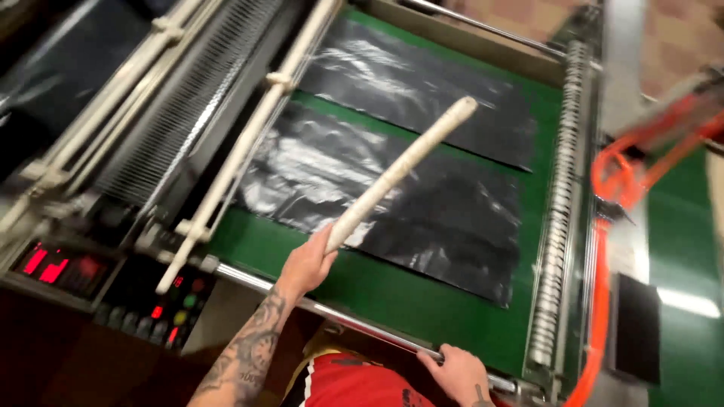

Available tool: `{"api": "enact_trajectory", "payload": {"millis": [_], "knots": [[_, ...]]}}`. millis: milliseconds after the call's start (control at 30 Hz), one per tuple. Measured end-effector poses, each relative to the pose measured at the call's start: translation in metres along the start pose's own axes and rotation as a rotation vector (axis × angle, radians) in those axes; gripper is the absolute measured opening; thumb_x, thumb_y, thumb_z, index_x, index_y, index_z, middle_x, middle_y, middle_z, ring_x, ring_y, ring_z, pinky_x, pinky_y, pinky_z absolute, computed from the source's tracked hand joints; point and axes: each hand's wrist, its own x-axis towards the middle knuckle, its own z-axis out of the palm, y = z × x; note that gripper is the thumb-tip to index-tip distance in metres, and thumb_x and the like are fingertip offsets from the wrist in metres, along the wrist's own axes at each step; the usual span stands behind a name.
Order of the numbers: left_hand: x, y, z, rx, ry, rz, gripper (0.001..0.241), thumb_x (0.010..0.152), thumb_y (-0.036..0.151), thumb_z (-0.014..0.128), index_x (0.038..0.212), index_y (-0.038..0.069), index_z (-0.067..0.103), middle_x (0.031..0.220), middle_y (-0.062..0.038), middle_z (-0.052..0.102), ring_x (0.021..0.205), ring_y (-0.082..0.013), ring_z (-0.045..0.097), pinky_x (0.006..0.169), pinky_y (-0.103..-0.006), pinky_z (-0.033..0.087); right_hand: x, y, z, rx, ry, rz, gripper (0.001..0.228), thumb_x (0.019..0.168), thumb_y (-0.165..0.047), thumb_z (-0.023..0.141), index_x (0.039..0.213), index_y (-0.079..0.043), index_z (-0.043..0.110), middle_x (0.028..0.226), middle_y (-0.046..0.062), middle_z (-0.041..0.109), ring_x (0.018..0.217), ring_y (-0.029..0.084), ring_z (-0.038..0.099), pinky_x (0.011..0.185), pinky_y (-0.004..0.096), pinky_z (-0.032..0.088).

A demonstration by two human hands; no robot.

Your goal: Using a long tube to smooth and guide plastic bags on a conveyor belt as they are produced by a machine.

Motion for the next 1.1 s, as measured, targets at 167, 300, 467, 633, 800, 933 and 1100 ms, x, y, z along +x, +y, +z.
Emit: {"api": "enact_trajectory", "payload": {"millis": [167, 300, 467, 633, 800, 933, 1100], "knots": [[-0.058, -0.024, 0.006, 0.037, 0.392, -0.136, 0.063, 0.101, 0.028, 0.050, 0.155, 0.001, 0.034, 0.127, -0.020, 0.056, 0.105, -0.0436, 0.058, 0.082, -0.0519, 0.048, 0.006, 0.005, 0.013, -0.079, 0.069, -0.108, 0.070, 0.079, -0.089, 0.050, 0.077, -0.020, 0.061, 0.084, 0.001, 0.073, 0.085, 0.028, 0.070, 0.074, 0.041, 0.053], [-0.029, -0.020, -0.057, 0.136, 0.504, -0.272, 0.064, 0.101, 0.027, 0.052, 0.155, -0.002, 0.034, 0.114, -0.019, 0.057, 0.091, -0.0321, 0.056, 0.073, -0.0423, 0.048, 0.006, -0.004, 0.000, -0.061, 0.027, -0.082, 0.067, 0.083, -0.087, 0.048, 0.075, -0.020, 0.053, 0.079, 0.000, 0.068, 0.077, 0.024, 0.066, 0.069, 0.038, 0.049], [0.066, -0.052, -0.101, 0.342, 0.482, -0.281, 0.064, 0.098, 0.025, 0.059, 0.152, -0.001, 0.038, 0.119, -0.024, 0.059, 0.101, -0.0437, 0.060, 0.079, -0.0563, 0.050, 0.009, 0.004, 0.011, -0.016, 0.049, -0.044, 0.064, 0.084, -0.085, 0.049, 0.076, -0.022, 0.050, 0.083, -0.005, 0.064, 0.077, 0.021, 0.065, 0.069, 0.037, 0.049], [0.209, -0.039, -0.057, 0.002, 0.337, -0.372, 0.046, 0.090, 0.030, 0.055, 0.130, 0.009, 0.049, 0.117, -0.026, 0.061, 0.106, -0.0519, 0.060, 0.088, -0.0632, 0.046, 0.026, 0.016, 0.033, 0.088, 0.296, -0.095, 0.056, 0.075, -0.083, 0.066, 0.075, -0.028, 0.060, 0.084, -0.007, 0.063, 0.087, 0.020, 0.064, 0.077, 0.041, 0.050], [0.270, 0.058, 0.090, -0.243, 0.136, -0.270, 0.047, 0.086, 0.033, 0.063, 0.126, 0.008, 0.061, 0.117, -0.021, 0.067, 0.107, -0.0419, 0.064, 0.091, -0.0507, 0.051, 0.029, 0.020, 0.045, 0.082, 0.350, -0.071, 0.060, 0.075, -0.086, 0.065, 0.077, -0.026, 0.063, 0.082, -0.006, 0.061, 0.080, 0.021, 0.063, 0.068, 0.039, 0.051], [0.285, 0.144, 0.230, -0.501, -0.045, -0.142, 0.039, 0.090, 0.040, 0.058, 0.116, 0.011, 0.059, 0.109, -0.013, 0.068, 0.099, -0.0322, 0.064, 0.085, -0.0433, 0.048, 0.020, 0.025, 0.050, 0.185, 0.564, -0.221, 0.061, 0.076, -0.078, 0.073, 0.077, -0.017, 0.065, 0.086, -0.001, 0.065, 0.078, 0.026, 0.061, 0.067, 0.044, 0.047], [0.245, 0.192, 0.194, -0.723, -0.191, -0.155, 0.030, 0.088, 0.036, 0.055, 0.105, 0.012, 0.061, 0.101, -0.008, 0.068, 0.092, -0.0227, 0.063, 0.083, -0.0364, 0.045, 0.000, 0.031, 0.067, 0.261, 0.774, -0.301, 0.053, 0.076, -0.054, 0.083, 0.108, -0.014, 0.069, 0.106, 0.005, 0.071, 0.101, 0.028, 0.065, 0.096, 0.046, 0.045]]}}
